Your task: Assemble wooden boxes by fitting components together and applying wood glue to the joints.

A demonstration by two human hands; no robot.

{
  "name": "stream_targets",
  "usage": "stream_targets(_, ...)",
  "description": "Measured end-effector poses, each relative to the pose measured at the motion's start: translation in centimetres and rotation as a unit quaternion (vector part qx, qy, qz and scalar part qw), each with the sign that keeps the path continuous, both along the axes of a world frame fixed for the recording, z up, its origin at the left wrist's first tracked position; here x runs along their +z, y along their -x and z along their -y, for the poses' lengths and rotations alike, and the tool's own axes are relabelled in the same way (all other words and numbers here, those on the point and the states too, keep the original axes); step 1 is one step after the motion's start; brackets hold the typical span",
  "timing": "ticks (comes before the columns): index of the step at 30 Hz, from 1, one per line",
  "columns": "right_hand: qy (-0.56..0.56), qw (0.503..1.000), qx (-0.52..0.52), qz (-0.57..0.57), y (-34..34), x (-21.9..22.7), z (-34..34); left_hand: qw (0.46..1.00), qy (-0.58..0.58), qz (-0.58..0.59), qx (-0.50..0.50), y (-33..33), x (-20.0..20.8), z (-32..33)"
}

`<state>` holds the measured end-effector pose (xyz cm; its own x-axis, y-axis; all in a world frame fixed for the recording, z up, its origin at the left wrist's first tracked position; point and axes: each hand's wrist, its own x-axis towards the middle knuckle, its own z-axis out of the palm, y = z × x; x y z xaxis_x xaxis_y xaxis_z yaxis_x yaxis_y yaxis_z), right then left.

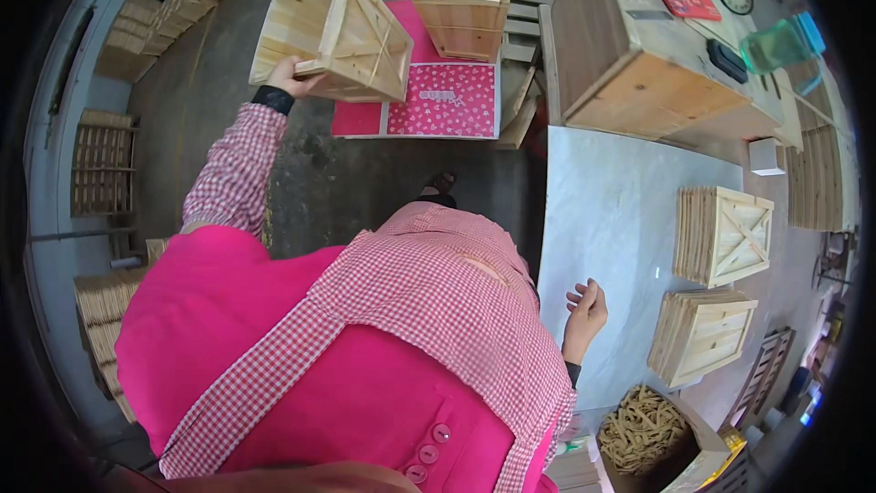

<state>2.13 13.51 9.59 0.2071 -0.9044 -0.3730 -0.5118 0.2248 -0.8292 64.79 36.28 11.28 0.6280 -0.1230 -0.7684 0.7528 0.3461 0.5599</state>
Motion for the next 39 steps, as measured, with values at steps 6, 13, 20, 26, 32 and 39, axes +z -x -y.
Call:
stream_targets(6, -0.073, 0.992, -0.088, -0.048, -5.5, -4.4, -3.1, 0.999, 0.043, 0.011, 0.032, -14.7, -12.4, 8.0)
stream_targets(13, -0.175, 0.957, -0.169, -0.161, -0.5, -7.8, -11.6, 0.595, -0.481, 0.335, -0.551, -24.8, -23.2, 16.2)
stream_targets(20, -0.245, 0.933, -0.164, -0.205, 1.3, -11.3, -18.3, 0.486, -0.557, 0.369, -0.564, -21.5, -18.9, 19.3)
stream_targets(26, -0.280, 0.932, -0.078, -0.217, 2.6, -16.4, -21.5, 0.987, -0.098, 0.125, 0.029, -12.5, -22.4, 15.5)
stream_targets(32, -0.284, 0.927, 0.036, -0.241, 6.3, -26.1, -26.2, 0.779, -0.219, 0.256, -0.529, 12.1, -18.1, 17.4)
stream_targets(39, -0.323, 0.922, -0.040, -0.209, 4.5, -37.4, -27.3, 0.406, -0.032, 0.421, -0.810, 44.9, -4.3, 31.2)
